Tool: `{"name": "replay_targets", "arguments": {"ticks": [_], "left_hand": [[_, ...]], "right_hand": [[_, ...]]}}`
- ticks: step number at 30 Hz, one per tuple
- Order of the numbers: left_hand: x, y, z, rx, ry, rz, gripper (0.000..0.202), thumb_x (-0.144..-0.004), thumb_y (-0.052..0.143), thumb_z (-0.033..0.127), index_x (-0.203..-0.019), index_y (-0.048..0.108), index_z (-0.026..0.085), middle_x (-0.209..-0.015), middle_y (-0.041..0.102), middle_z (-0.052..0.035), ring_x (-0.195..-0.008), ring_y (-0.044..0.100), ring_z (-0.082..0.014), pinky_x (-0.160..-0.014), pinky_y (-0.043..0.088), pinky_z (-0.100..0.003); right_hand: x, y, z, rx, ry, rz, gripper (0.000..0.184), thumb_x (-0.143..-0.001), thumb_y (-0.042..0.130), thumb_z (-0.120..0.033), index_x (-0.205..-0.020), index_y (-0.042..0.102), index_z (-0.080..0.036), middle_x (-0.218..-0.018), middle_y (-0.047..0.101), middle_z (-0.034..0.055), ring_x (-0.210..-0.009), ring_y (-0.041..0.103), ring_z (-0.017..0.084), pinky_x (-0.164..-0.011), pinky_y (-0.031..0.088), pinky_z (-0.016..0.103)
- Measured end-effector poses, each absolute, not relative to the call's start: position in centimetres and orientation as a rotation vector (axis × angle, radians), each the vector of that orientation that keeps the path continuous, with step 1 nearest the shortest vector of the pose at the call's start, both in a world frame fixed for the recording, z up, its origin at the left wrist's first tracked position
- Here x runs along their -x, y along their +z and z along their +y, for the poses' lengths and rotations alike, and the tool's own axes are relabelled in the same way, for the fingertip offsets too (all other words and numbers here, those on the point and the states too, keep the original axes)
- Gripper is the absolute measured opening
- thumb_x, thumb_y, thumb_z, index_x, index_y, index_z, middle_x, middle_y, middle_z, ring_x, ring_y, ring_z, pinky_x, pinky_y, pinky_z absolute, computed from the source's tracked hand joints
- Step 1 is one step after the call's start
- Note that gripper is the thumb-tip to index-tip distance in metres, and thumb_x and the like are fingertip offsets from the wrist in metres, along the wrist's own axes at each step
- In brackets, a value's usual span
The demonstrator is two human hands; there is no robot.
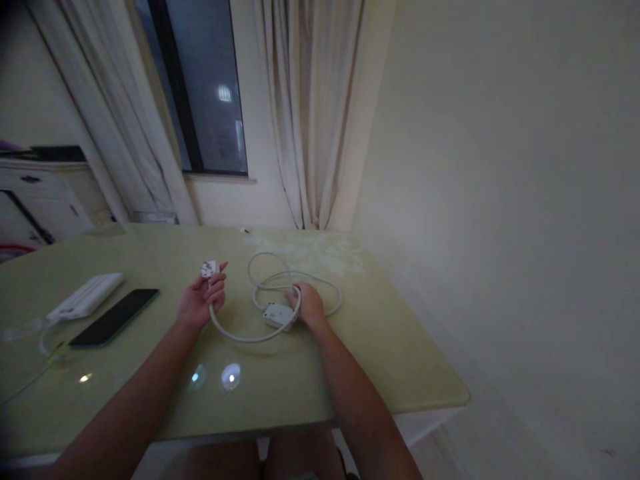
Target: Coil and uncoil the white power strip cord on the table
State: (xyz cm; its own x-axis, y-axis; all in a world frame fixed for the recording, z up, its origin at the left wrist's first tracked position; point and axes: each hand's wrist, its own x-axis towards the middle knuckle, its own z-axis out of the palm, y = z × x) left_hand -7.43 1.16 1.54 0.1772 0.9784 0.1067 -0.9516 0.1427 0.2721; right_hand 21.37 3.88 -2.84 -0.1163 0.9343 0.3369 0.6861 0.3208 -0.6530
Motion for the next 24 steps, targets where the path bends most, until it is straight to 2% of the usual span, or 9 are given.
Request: {"name": "replay_targets", "arguments": {"ticks": [3,8,11,13,16,20,24], "left_hand": [[7.2,1.8,1.0,-0.332,1.392,0.150,0.042,-0.105,0.036,0.033,-0.137,0.052,0.011,-0.070,0.044,0.0040,-0.042,0.031,-0.0048,-0.033,0.024,-0.017],[6.8,2.0,1.4,-0.359,1.439,0.265,0.049,-0.106,0.029,0.042,-0.124,0.059,0.008,-0.067,0.043,0.0046,-0.040,0.029,-0.0036,-0.031,0.024,-0.015],[6.6,1.9,1.8,-0.373,1.400,0.412,0.050,-0.105,0.032,0.048,-0.112,0.062,0.008,-0.065,0.043,0.0051,-0.037,0.025,-0.0015,-0.028,0.021,-0.012],[6.3,1.7,1.9,-0.430,1.331,0.588,0.040,-0.102,0.045,0.045,-0.105,0.063,0.010,-0.066,0.044,0.0053,-0.036,0.022,0.0002,-0.027,0.019,-0.011],[5.4,1.4,1.7,-0.602,1.208,0.775,0.025,-0.091,0.067,0.034,-0.102,0.064,0.012,-0.071,0.051,0.0039,-0.037,0.025,0.0021,-0.027,0.018,-0.009],[4.7,1.1,1.1,-0.790,1.060,0.804,0.030,-0.080,0.079,0.029,-0.101,0.066,0.012,-0.076,0.058,0.0016,-0.039,0.029,0.0030,-0.028,0.017,-0.007],[4.8,1.1,1.4,-0.778,1.259,0.819,0.035,-0.072,0.085,0.022,-0.102,0.068,0.011,-0.064,0.050,0.0077,-0.036,0.026,0.0028,-0.028,0.020,-0.009]], "right_hand": [[-21.1,-2.5,3.9,1.338,0.369,-1.892,0.014,-0.090,0.064,-0.026,-0.097,0.075,-0.020,-0.094,0.075,0.0082,-0.085,0.067,0.021,-0.082,0.050,0.030],[-20.9,-1.3,3.5,0.993,0.168,-1.745,0.028,-0.097,0.054,-0.024,-0.120,0.070,-0.021,-0.115,0.072,0.0102,-0.109,0.064,0.023,-0.100,0.049,0.037],[-20.8,-0.6,2.8,0.895,0.056,-1.737,0.034,-0.101,0.050,-0.024,-0.130,0.065,-0.022,-0.120,0.071,0.0102,-0.112,0.063,0.023,-0.103,0.048,0.039],[-20.7,-0.5,2.5,0.886,0.013,-1.716,0.035,-0.102,0.048,-0.026,-0.133,0.064,-0.023,-0.118,0.072,0.0102,-0.109,0.064,0.023,-0.100,0.050,0.038],[-20.5,-0.6,2.3,0.882,0.011,-1.667,0.036,-0.103,0.048,-0.027,-0.136,0.063,-0.024,-0.114,0.072,0.0104,-0.104,0.065,0.022,-0.096,0.052,0.036],[-20.4,-0.9,2.5,0.914,0.044,-1.635,0.037,-0.102,0.051,-0.027,-0.136,0.063,-0.025,-0.109,0.071,0.0098,-0.101,0.064,0.021,-0.093,0.052,0.035],[-20.7,-1.2,3.0,1.012,0.070,-1.685,0.035,-0.097,0.056,-0.025,-0.130,0.068,-0.027,-0.111,0.069,0.0086,-0.105,0.062,0.023,-0.096,0.050,0.037]]}}
